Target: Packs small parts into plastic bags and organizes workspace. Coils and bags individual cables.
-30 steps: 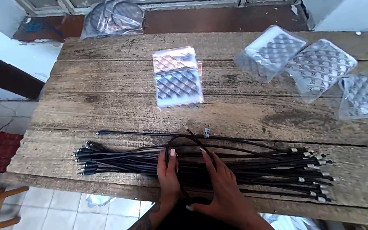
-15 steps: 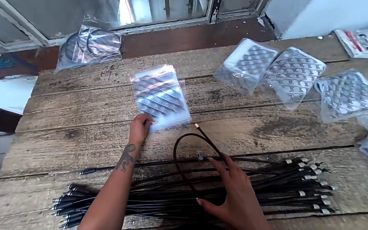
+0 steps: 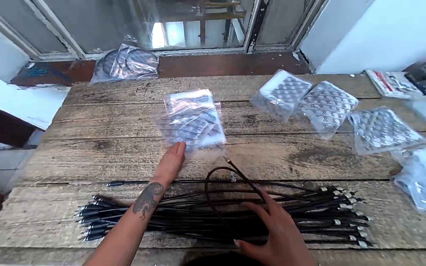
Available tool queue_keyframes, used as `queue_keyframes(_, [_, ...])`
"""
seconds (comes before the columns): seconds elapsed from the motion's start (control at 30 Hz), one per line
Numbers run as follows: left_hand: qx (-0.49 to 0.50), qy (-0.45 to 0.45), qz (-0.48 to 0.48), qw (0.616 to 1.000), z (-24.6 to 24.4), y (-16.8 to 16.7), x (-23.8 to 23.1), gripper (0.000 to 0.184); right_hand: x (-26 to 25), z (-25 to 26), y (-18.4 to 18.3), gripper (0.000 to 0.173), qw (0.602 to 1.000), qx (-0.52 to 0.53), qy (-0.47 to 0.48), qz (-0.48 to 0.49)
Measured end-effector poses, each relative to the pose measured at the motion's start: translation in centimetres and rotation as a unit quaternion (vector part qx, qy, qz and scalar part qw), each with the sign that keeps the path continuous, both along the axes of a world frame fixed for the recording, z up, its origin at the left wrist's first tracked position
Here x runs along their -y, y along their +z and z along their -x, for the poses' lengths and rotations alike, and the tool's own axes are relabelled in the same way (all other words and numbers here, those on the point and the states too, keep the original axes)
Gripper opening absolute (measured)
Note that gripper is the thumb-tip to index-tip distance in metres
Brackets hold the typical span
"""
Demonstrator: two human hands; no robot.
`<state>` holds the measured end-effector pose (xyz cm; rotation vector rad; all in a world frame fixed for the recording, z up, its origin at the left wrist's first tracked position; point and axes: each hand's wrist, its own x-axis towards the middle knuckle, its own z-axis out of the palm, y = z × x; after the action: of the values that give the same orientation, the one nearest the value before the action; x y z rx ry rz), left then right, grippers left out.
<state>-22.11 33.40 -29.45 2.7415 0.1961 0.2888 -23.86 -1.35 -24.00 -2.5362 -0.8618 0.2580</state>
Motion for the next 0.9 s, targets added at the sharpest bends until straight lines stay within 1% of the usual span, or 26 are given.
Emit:
queue_keyframes(0.03, [0.005,-0.013,-0.014,1.000,1.4,-0.4,-0.5,0.021,0.3,0.6,0.5,0.084,1.000,-0.020,0.017,0.006])
queue_keyframes(0.1, [0.022,-0.018,-0.023,0.999,4.0,-1.4,-1.3,0.016,0.3,1.7,1.4,0.082,0.997,-0.054,0.057,0.017])
queue_keyframes(0.17, [0.016,0.011,0.000,1.000,5.0,-1.8,-1.0,0.016,-0.1,2.8,1.6,0.081,0.994,-0.061,0.088,0.024])
queue_keyframes(0.23, [0.002,0.042,0.072,0.997,3.5,-2.0,0.2,0.024,-0.2,3.3,1.9,0.081,0.993,-0.045,0.103,0.025])
queue_keyframes(0.3, [-0.010,0.069,0.157,0.985,1.2,-3.0,1.2,0.031,0.2,3.5,2.5,0.081,0.994,-0.024,0.100,0.028])
queue_keyframes(0.37, [-0.007,0.109,0.186,0.977,-0.1,-4.6,1.7,0.019,0.9,3.7,3.1,0.080,0.995,-0.020,0.090,0.037])
queue_keyframes(0.4, [-0.009,0.125,0.189,0.974,-0.4,-4.5,1.8,0.016,1.4,3.6,3.4,0.080,0.996,-0.025,0.083,0.038])
queue_keyframes(0.47, [-0.014,0.126,0.187,0.974,0.1,-2.9,2.4,0.019,2.4,3.9,3.3,0.080,0.997,-0.026,0.064,0.034])
queue_keyframes(0.5, [-0.012,0.113,0.170,0.979,1.0,-1.7,2.8,0.021,3.0,4.0,3.1,0.080,0.998,-0.025,0.057,0.029])
queue_keyframes(0.57, [-0.013,0.083,0.105,0.991,3.5,0.5,3.9,0.020,3.8,4.7,2.3,0.079,0.999,-0.006,0.048,0.013])
queue_keyframes(0.6, [-0.012,0.068,0.078,0.995,5.2,0.9,4.4,0.020,4.0,5.2,1.8,0.077,0.999,0.006,0.048,0.000])
queue_keyframes(0.63, [-0.002,0.054,0.052,0.997,7.0,0.5,4.7,0.021,4.2,5.7,1.3,0.076,0.998,0.013,0.054,-0.011])
queue_keyframes(0.7, [0.039,0.010,-0.009,0.999,10.2,-1.7,4.6,0.017,4.1,6.1,1.1,0.075,0.997,0.001,0.081,-0.014])
queue_keyframes(0.73, [0.057,-0.012,-0.041,0.997,11.7,-2.7,4.6,0.020,3.8,6.2,1.0,0.075,0.995,-0.012,0.100,-0.006])
queue_keyframes(0.77, [0.068,-0.028,-0.073,0.995,13.2,-3.3,5.0,0.028,3.4,6.3,0.9,0.076,0.992,-0.026,0.121,0.005])
queue_keyframes(0.83, [0.105,-0.047,-0.123,0.986,15.6,-3.1,7.2,0.042,2.2,5.8,0.6,0.074,0.988,-0.040,0.149,0.009])
queue_keyframes(0.9, [0.132,-0.067,-0.137,0.979,16.9,-2.3,9.9,0.049,0.8,4.4,-0.3,0.072,0.989,-0.054,0.137,-0.020])
